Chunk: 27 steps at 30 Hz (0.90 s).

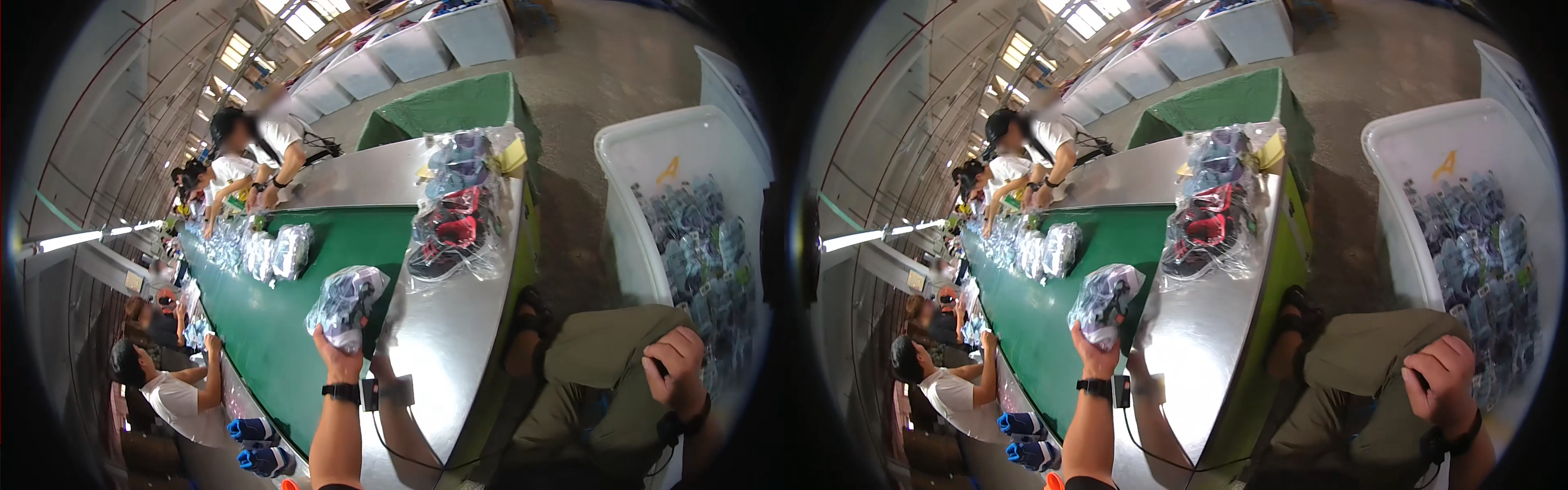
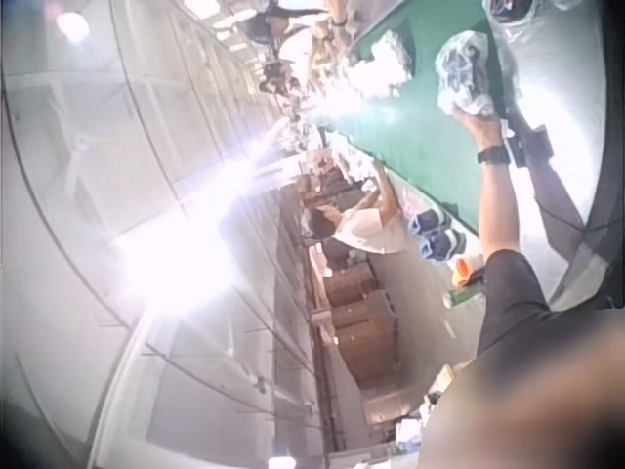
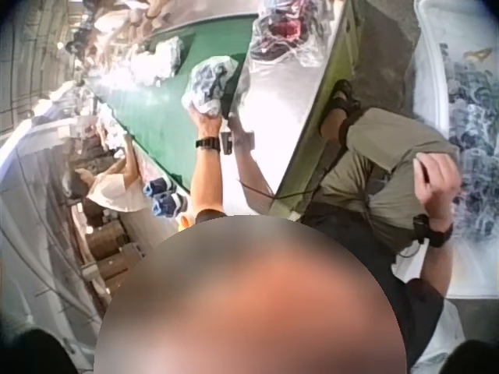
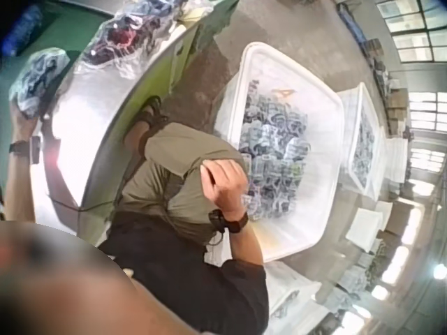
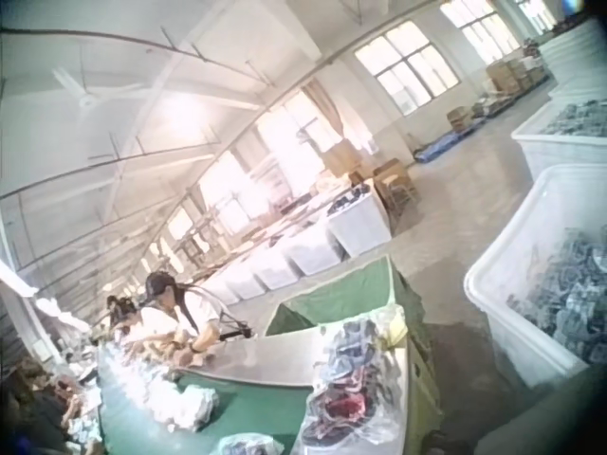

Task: The person sits on the floor next to a conveyor belt and a large white bin. They repeatedly pick up packaged footwear from the conveyor belt and place them into the bin. The person handles the items one by one, moving them from the belt to the bin in a repetitive sorting process.

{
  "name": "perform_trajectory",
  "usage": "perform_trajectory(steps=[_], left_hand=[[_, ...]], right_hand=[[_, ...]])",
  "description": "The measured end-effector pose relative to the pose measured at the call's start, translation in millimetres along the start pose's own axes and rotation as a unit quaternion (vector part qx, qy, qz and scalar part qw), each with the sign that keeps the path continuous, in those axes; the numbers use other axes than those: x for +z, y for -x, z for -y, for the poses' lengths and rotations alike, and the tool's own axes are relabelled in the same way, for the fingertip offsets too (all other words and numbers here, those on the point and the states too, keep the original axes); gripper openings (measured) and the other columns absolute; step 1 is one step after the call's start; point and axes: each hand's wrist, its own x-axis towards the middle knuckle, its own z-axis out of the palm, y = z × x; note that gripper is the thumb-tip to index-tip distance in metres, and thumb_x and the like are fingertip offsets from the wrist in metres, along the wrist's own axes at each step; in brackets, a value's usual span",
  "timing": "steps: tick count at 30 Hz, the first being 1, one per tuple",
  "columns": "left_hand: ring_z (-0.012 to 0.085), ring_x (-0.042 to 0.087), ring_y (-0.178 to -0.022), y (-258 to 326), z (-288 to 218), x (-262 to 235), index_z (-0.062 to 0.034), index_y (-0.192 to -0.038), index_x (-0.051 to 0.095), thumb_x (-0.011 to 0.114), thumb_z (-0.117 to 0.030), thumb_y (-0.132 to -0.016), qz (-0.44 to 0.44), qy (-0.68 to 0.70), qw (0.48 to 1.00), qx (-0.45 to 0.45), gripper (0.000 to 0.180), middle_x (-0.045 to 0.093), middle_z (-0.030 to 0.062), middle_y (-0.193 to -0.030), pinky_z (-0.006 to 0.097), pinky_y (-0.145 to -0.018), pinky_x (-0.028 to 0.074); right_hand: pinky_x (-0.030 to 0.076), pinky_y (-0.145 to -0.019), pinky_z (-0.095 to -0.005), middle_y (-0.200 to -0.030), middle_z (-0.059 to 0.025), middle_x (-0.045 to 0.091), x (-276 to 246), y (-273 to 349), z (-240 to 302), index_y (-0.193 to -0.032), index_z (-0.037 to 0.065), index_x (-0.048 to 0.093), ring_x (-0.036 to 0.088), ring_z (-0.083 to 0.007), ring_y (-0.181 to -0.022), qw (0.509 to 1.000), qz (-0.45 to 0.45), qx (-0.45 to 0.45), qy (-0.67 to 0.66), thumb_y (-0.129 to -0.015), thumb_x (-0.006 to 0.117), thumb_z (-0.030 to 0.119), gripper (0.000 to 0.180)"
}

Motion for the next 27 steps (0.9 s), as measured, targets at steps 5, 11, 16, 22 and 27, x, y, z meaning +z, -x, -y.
perform_trajectory(steps=[5, 11, 16, 22, 27], left_hand=[[0.0409, 0.067, -0.124, 81.2, 17.5, 56.4, -0.0044, -0.152, 0.055, 0.05, -0.057, -0.102, -0.001, 0.06, 0.995, -0.081, 0.073, 0.067, 0.0182, -0.142, 0.057, -0.106, 0.055], [0.0362, 0.059, -0.134, 152.8, 82.3, 122.9, -0.0055, -0.155, 0.043, 0.08, -0.055, -0.088, 0.156, 0.054, 0.981, -0.1, 0.091, 0.056, 0.0154, -0.151, 0.055, -0.115, 0.049], [0.0369, 0.052, -0.14, 183.4, 144.8, 169.2, -0.0069, -0.161, 0.032, 0.092, -0.062, -0.072, 0.342, 0.013, 0.935, -0.091, 0.12, 0.047, 0.0156, -0.157, 0.055, -0.119, 0.044], [0.0401, 0.061, -0.128, 189.5, 167.1, 175.0, -0.004, -0.151, 0.054, 0.061, -0.063, -0.09, 0.263, 0.065, 0.916, -0.296, 0.085, 0.063, 0.0192, -0.144, 0.054, -0.108, 0.049], [0.0387, 0.063, -0.125, 187.9, 164.4, 171.7, -0.003, -0.148, 0.055, 0.061, -0.061, -0.091, 0.253, 0.076, 0.918, -0.297, 0.081, 0.064, 0.0191, -0.142, 0.054, -0.109, 0.049]], right_hand=[[0.047, -0.066, -0.0423, -0.081, -0.008, 0.066, -5.7, -8.5, 2.0, -0.088, 0.008, 0.072, 0.063, -0.0314, -0.074, 1.0, 0.01, -0.018, -0.02, -0.072, 0.08, 0.007, 0.018], [0.057, -0.077, -0.0419, -0.103, -0.0132, 0.07, -14.0, -23.4, 22.7, -0.116, 0.005, 0.073, 0.07, -0.0336, -0.087, 0.982, 0.102, 0.055, -0.146, -0.083, 0.084, 0.019, 0.038], [0.06, -0.092, -0.0387, -0.128, -0.0165, 0.066, -8.3, -27.4, 50.4, -0.159, 0.001, 0.041, 0.071, -0.0301, -0.111, 0.93, 0.15, 0.099, -0.32, -0.094, 0.082, 0.033, 0.083], [0.053, -0.103, -0.0398, -0.138, -0.0188, 0.064, 20.7, -23.4, 65.5, -0.165, -0.005, 0.027, 0.065, -0.0261, -0.124, 0.866, 0.072, 0.215, -0.446, -0.102, 0.075, 0.025, 0.084], [0.048, -0.111, -0.0448, -0.15, -0.0291, 0.054, 40.2, -21.8, 73.1, -0.158, -0.01, 0.036, 0.06, -0.0406, -0.133, 0.921, 0.027, 0.112, -0.371, -0.111, 0.058, 0.028, 0.065]])
